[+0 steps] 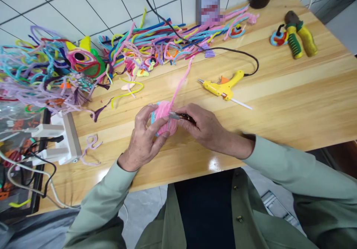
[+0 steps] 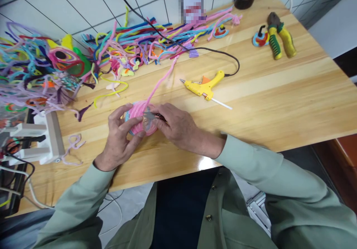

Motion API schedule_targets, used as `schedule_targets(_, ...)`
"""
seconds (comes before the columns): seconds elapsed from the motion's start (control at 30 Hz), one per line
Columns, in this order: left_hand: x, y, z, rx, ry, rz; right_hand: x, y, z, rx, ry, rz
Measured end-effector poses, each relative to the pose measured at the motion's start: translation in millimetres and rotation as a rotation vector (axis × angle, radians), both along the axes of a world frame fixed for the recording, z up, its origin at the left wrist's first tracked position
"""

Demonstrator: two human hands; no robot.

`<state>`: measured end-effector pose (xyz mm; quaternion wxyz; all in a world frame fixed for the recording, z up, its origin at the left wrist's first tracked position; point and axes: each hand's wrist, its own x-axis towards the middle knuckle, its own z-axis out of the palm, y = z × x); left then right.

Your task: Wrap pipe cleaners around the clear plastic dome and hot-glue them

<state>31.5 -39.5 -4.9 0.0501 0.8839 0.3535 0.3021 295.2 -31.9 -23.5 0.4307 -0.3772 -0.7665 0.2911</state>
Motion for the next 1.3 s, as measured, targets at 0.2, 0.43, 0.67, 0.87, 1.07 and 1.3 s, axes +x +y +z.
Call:
schedule_targets(0.2, 0.1, 1.2, -1.1, 0.017, 0.010, -0.002, -2.1, -1.7, -1.7, 0.002, 0.008, 0.003)
schedule_targets(0.43, -0.2, 0.8, -0.5, 0.012, 0.006, -0.003, -2.6, -1.7, 4.6, -0.153, 0.050, 0.031)
schedule_targets(0.67, -0.6, 0.8, -3.0, -0.019, -0.037, -0.002, -5.0, -1.0, 4.9, -0.203, 0.113, 0.044)
schedule_targets(0.87, -0.2, 0.7, -3.6, -0.015, -0.038, 0.007, -6.1, 0.1, 2.5, -0.263, 0.149, 0.062)
schedule_targets(1.07, 1.0, 0.0, -3.2, -0.011, -0.037, 0.014, -6.2, 0.2, 3.4, -0.268, 0.178, 0.065)
schedule_targets(1.3, 0.9, -0.3, -3.0, -0.012, -0.018, 0.020, -8.2, 0.5, 1.5, -0.268, 0.197, 0.058)
